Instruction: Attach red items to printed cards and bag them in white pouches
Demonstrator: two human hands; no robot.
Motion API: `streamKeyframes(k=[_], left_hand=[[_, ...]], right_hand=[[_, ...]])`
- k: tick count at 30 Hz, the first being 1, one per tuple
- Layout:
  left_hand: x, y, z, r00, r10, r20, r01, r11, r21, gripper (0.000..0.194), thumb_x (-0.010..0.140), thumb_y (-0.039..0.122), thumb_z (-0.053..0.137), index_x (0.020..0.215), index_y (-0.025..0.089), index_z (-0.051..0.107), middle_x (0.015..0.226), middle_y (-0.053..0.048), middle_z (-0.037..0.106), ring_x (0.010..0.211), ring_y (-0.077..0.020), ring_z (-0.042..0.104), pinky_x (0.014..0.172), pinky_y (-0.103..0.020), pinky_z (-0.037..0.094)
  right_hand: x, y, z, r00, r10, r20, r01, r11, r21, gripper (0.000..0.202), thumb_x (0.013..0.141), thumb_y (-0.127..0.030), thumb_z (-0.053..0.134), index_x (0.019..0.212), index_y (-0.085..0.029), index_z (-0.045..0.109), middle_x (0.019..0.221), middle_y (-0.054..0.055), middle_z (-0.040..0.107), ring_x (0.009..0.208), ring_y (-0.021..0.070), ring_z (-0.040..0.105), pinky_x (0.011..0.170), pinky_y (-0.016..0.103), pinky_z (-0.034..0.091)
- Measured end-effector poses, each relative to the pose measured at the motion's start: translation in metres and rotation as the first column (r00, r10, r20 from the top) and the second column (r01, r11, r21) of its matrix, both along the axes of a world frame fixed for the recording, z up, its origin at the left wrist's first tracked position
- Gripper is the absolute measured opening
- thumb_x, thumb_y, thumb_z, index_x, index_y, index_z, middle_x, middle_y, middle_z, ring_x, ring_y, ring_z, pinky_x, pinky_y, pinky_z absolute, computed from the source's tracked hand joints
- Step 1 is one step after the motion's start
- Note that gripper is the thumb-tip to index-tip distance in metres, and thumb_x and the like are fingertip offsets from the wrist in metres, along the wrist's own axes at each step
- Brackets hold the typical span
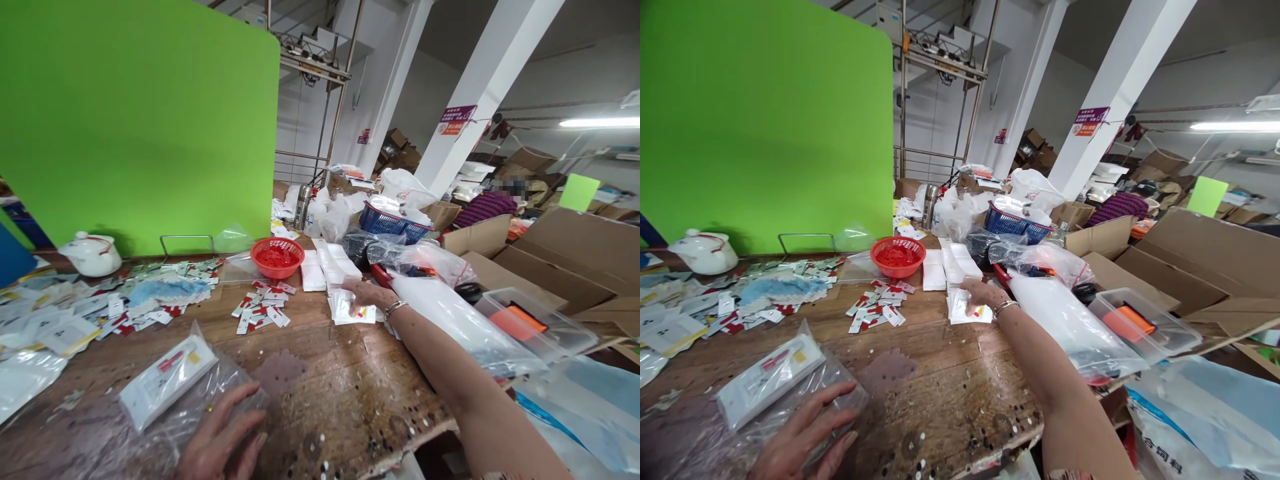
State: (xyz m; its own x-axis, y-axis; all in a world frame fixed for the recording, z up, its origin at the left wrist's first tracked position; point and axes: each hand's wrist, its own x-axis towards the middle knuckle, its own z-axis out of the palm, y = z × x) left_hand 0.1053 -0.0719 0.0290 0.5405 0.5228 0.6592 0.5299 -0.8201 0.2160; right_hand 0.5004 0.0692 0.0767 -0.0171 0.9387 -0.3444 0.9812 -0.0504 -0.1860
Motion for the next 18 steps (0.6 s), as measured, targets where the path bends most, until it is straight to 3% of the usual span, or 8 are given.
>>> streamKeyframes(k=[4,12,18], left_hand=[[0.0,-0.007,0.001,1.0,0.02,-0.007,-0.02,1.0,-0.018,0.014,0.082,0.027,0.06,0.094,0.023,0.065,0.115,-0.009,0.066,0.104,-0.0188,0.065,0.084,-0.023,0.055],[-0.004,-0.015,-0.001,1.0,0.022,-0.002,-0.022,1.0,-0.017,0.012,0.082,0.024,0.059,0.092,0.022,0.065,0.114,-0.009,0.065,0.103,-0.0175,0.065,0.084,-0.022,0.054],[-0.003,-0.021,0.007,0.998,0.023,0.054,-0.021,0.999,-0.032,0.012,0.085,0.022,0.054,0.088,0.021,0.065,0.11,-0.008,0.067,0.1,-0.0162,0.066,0.082,-0.021,0.055]], right_hand=[[-0.006,-0.001,0.001,0.998,0.056,-0.011,-0.056,0.998,-0.041,0.091,0.047,-0.01,0.079,0.132,-0.028,0.051,0.129,0.005,0.058,0.119,0.0266,0.053,0.099,0.032,0.04],[-0.019,-0.006,0.007,0.998,-0.004,0.059,0.012,0.992,-0.127,0.081,0.049,-0.011,0.078,0.125,-0.028,0.057,0.125,0.003,0.061,0.114,0.0268,0.056,0.09,0.032,0.044],[-0.03,-0.008,0.012,0.985,-0.061,0.164,0.085,0.986,-0.142,0.077,0.048,-0.011,0.078,0.122,-0.026,0.058,0.128,0.006,0.057,0.111,0.0292,0.057,0.082,0.033,0.047]])
